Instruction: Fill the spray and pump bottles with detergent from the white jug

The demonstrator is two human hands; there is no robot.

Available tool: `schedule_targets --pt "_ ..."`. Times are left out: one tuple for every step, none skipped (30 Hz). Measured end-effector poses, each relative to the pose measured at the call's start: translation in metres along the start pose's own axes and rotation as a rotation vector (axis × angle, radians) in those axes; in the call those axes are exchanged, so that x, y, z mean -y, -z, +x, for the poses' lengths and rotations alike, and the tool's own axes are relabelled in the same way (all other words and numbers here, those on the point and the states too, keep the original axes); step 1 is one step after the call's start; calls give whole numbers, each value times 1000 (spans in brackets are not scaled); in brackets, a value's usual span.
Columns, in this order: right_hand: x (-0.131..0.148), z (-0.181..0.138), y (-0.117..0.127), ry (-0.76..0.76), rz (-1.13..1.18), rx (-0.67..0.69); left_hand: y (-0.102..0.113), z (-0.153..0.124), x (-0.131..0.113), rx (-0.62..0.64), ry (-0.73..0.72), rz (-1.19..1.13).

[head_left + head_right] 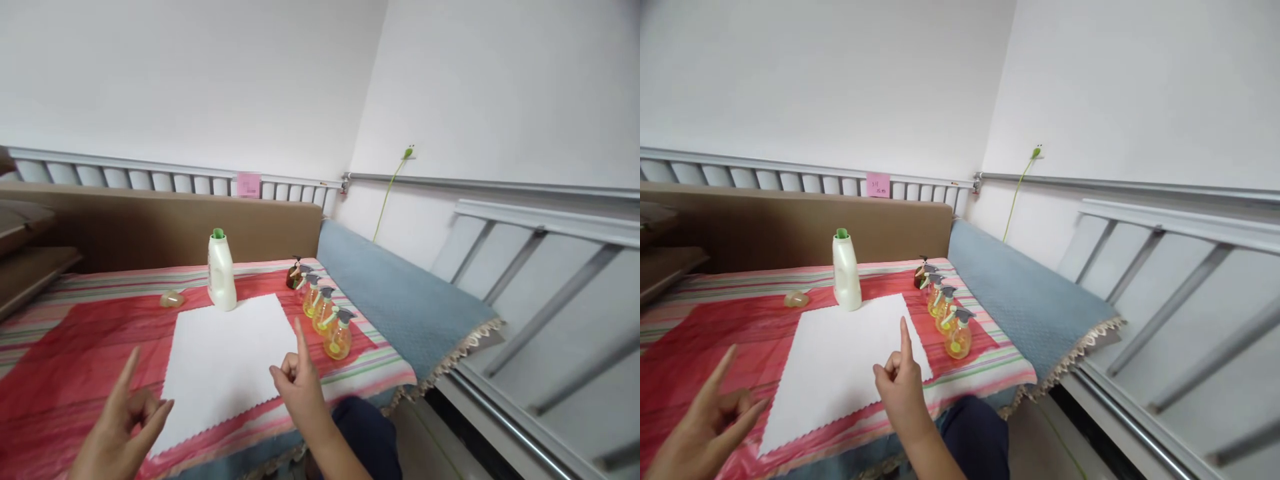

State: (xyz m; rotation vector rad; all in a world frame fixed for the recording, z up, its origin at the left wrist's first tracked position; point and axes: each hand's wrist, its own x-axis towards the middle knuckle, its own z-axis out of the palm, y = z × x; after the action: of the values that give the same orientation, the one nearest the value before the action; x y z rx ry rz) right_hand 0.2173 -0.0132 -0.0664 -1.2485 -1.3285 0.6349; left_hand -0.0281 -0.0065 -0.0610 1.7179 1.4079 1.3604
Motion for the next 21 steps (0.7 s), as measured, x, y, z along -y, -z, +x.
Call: schedule_targets --pt "-1 0 -1 -3 4 3 0 0 2 2 -1 3" --pt "-1 -1 -2 -5 8 6 1 -1 3 3 -4 3" --pt "-2 -1 -3 -7 10 6 1 -1 3 2 -6 4" --pt "-2 -1 -4 -10 12 8 2 -1 4 2 -8 6" --pt "-2 -2 -5 -12 12 10 3 -1 4 1 -10 10" --pt "-2 -2 -6 -12 11 13 4 -2 4 2 -8 14" --pt "-2 -2 -7 -12 10 14 4 -2 6 9 -6 19" --pt "-3 -1 -8 -11 10 14 5 -1 8 12 -5 21" --pt "-3 -1 -8 -13 11 13 4 0 11 23 -1 22" --pt "-4 -1 -8 -17 14 10 4 1 16 37 3 23" --pt "-6 0 -7 -28 16 8 2 2 22 57 8 20" --pt "-8 0 -7 -45 20 15 0 3 30 84 14 15" --pt "-11 0 -6 -69 26 37 -2 4 39 107 24 8" --pt "-15 0 -5 -95 31 73 -5 4 48 131 35 4" --pt "-20 0 -4 -120 34 117 -8 3 58 156 52 7" --pt "-26 -1 -2 -143 28 164 -10 2 67 171 68 22" --pt "-33 -2 -1 -163 14 206 -13 0 75 194 88 46" --pt "-41 -3 0 -181 -8 238 -14 -2 82 209 109 72" --pt "-49 -4 2 -197 -37 261 -15 -4 88 221 130 95" --pt "-58 -5 3 -213 -66 280 -16 -6 93 232 151 110" --pt "-66 -5 5 -227 -91 295 -16 -7 96 233 168 115"
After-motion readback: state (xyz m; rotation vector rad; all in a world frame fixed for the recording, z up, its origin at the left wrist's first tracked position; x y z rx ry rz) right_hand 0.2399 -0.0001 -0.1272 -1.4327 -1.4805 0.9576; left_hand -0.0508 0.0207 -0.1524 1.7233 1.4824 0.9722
